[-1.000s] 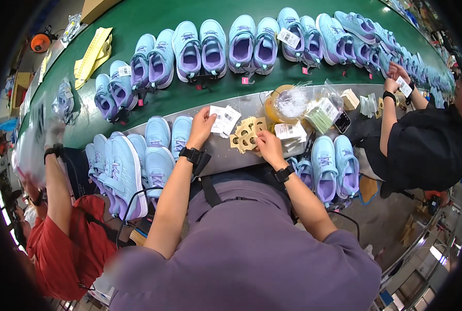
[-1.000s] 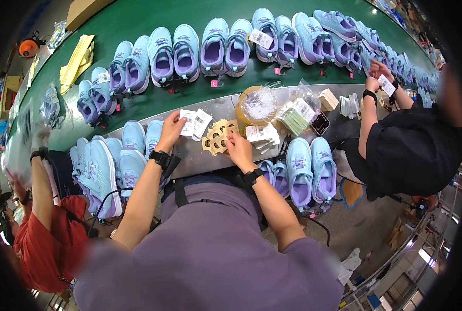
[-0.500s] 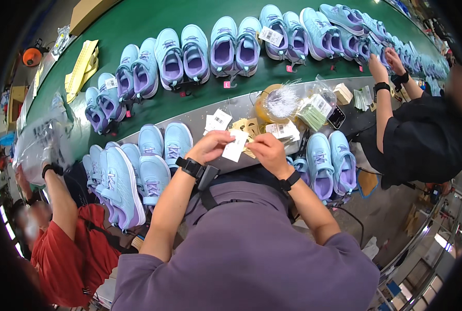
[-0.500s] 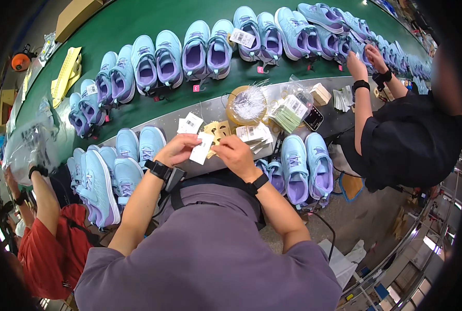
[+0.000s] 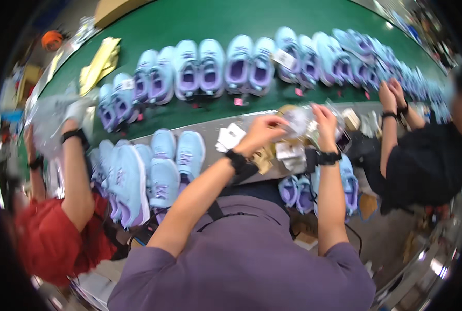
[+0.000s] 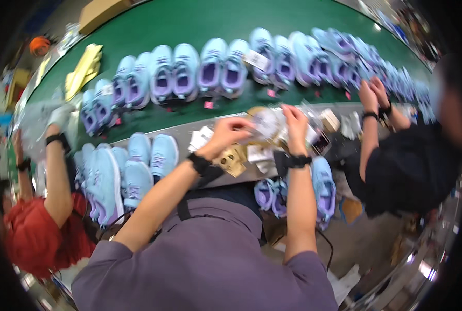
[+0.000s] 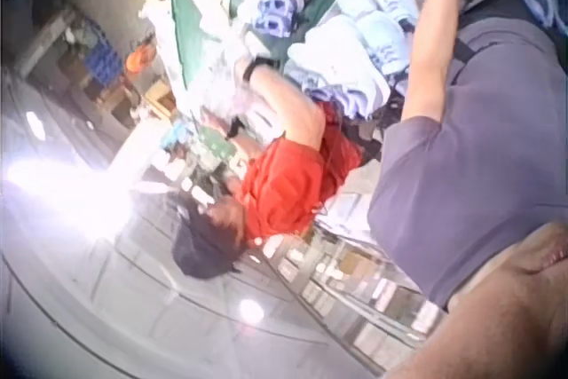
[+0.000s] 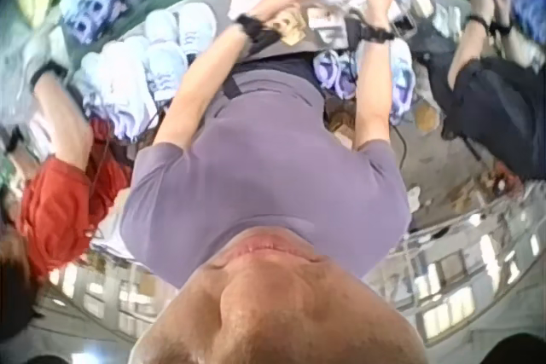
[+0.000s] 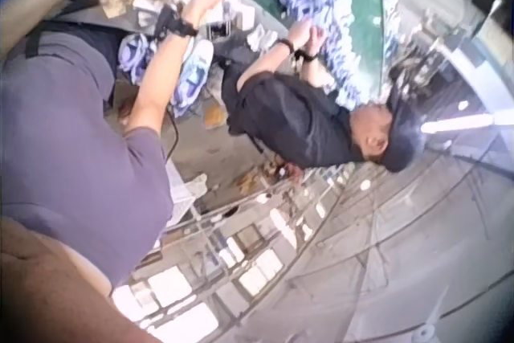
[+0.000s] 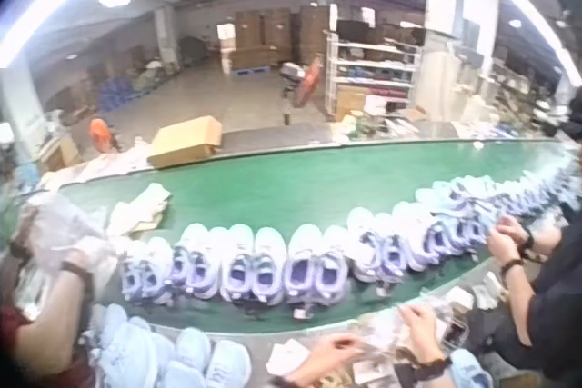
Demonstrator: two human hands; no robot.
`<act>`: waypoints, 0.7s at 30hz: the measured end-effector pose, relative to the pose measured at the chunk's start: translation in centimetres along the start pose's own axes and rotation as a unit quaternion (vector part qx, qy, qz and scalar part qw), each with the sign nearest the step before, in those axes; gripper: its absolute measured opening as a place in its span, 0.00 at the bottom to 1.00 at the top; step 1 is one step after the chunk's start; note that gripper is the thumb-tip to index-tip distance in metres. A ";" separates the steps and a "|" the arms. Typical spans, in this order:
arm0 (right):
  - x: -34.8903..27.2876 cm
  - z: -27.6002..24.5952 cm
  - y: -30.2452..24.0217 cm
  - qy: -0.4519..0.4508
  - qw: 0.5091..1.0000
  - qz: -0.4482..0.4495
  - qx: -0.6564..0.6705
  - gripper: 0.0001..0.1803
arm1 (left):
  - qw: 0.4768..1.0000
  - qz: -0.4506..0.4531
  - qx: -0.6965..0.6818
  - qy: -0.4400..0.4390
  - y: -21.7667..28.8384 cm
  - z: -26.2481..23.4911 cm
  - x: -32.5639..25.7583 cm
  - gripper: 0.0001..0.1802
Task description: The person attaches barcode tags to light blue and purple sneakers on a green conveyor belt. They pick up shoes, apply tags to the tongue or heel, and place them back in a line. The person also handles stacks of tags and occasionally moves shoes into a plastic bin.
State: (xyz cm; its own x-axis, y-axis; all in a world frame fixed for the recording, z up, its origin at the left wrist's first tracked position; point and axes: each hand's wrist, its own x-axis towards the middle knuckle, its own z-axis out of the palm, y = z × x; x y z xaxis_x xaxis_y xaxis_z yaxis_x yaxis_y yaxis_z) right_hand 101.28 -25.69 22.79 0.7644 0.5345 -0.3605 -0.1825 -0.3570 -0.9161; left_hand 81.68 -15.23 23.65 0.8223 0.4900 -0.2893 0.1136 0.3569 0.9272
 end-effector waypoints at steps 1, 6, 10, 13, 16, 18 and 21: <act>-0.1 -0.2 0.4 0.007 1.000 -0.027 -0.006 0.11 | 0.998 0.058 0.021 -0.027 -0.4 0.9 1.2 0.10; -3.4 -0.3 -3.9 0.120 0.961 -0.230 -0.098 0.10 | 0.992 0.074 0.088 0.045 -2.0 3.9 3.7 0.07; -4.9 -0.1 -10.1 0.168 0.951 -0.236 0.108 0.08 | 0.983 0.113 0.117 0.082 -1.5 3.5 3.3 0.09; -5.4 0.6 -11.5 0.073 0.959 -0.265 0.067 0.08 | 0.990 -0.028 -0.054 0.125 3.2 1.5 0.9 0.12; -7.0 4.0 -13.1 -0.101 0.965 -0.222 -0.099 0.07 | 0.958 0.004 -0.203 0.200 5.8 -0.8 -1.1 0.15; -7.1 6.8 -12.8 -0.126 0.932 -0.312 -0.134 0.10 | 0.944 0.022 -0.242 0.224 7.6 -1.4 -1.7 0.16; -7.7 8.2 -12.9 -0.151 0.949 -0.226 -0.162 0.13 | 0.938 0.029 -0.249 0.240 9.0 -1.8 -2.1 0.15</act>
State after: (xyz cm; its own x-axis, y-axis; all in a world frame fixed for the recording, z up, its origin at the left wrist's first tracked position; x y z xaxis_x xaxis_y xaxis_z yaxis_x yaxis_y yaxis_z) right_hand 92.64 -18.89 35.91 0.4990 0.8663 -0.0222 0.3591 -0.2300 -0.9045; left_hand 79.99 -11.60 32.14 0.4601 0.7789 -0.4262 -0.2965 0.5873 0.7531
